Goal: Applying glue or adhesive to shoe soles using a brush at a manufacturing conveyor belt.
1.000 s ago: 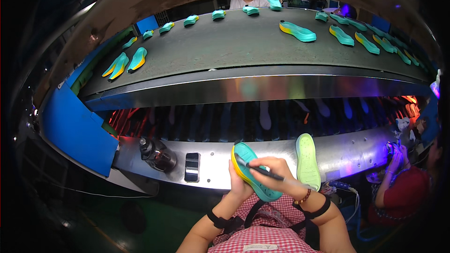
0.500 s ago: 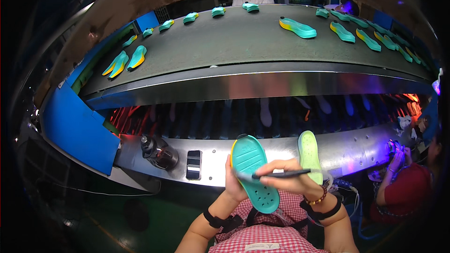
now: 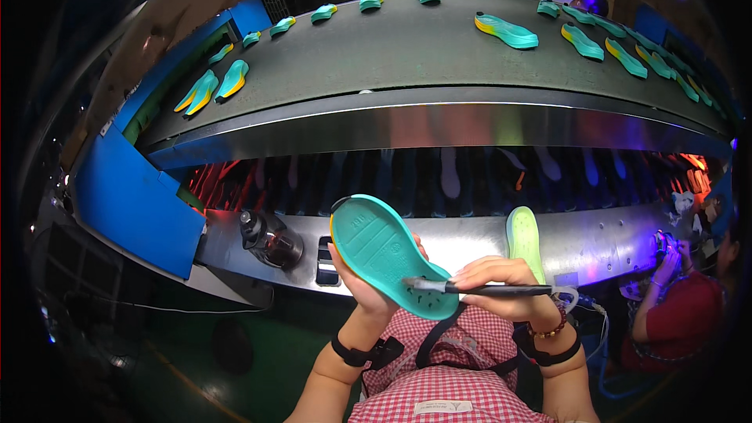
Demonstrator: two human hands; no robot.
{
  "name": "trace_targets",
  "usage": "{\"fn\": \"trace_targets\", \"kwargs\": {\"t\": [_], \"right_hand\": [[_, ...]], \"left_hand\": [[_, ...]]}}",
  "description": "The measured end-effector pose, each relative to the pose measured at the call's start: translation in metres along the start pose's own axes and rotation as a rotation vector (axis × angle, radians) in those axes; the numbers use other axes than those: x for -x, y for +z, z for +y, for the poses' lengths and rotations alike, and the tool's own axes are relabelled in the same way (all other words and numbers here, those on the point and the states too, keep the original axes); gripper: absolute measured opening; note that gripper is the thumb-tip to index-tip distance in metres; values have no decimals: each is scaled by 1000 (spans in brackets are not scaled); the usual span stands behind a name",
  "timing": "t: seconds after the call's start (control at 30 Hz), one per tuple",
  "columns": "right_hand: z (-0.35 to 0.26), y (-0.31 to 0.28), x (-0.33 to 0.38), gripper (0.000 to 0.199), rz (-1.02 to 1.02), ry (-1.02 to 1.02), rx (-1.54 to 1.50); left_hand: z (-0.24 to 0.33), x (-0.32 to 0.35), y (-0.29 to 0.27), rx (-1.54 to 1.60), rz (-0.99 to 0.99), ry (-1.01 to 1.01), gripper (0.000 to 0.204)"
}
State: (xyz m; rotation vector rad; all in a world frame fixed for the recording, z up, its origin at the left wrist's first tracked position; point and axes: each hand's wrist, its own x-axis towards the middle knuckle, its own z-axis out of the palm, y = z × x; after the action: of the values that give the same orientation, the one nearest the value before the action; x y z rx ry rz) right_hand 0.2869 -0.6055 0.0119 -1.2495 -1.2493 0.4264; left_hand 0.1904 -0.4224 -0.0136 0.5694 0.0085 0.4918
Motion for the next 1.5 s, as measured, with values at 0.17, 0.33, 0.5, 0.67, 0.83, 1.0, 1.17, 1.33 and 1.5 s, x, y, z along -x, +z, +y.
{"fn": "trace_targets", "kwargs": {"t": [0.17,0.33,0.5,0.67,0.83,1.0,1.17,1.33,1.5], "right_hand": [[-1,-2,7,25,-255,-125,12],[10,-2,7,22,-68,56,-36],[21,-6,17,23,-172,32,-321],[22,10,22,20,112,350,-608],[8,20,15,20,169,390,-515],[-6,-5,7,23,-198,110,-200],[0,-8,3,21,-259,54,-121],[-4,-31,4,26,-528,-93,-101],[-7,-29,1,26,-549,-3,-113]], "left_hand": [[10,0,1,55,-51,26,93],[9,-2,2,-8,35,37,93],[12,-1,1,4,-115,-16,92],[-5,21,10,71,102,-65,86],[-27,33,5,-89,44,-59,73],[-9,26,-22,-100,-150,-309,61],[-1,17,-9,-284,-223,-442,57],[7,16,-9,-253,-253,-721,53],[8,11,0,-466,-324,-778,53]]}}
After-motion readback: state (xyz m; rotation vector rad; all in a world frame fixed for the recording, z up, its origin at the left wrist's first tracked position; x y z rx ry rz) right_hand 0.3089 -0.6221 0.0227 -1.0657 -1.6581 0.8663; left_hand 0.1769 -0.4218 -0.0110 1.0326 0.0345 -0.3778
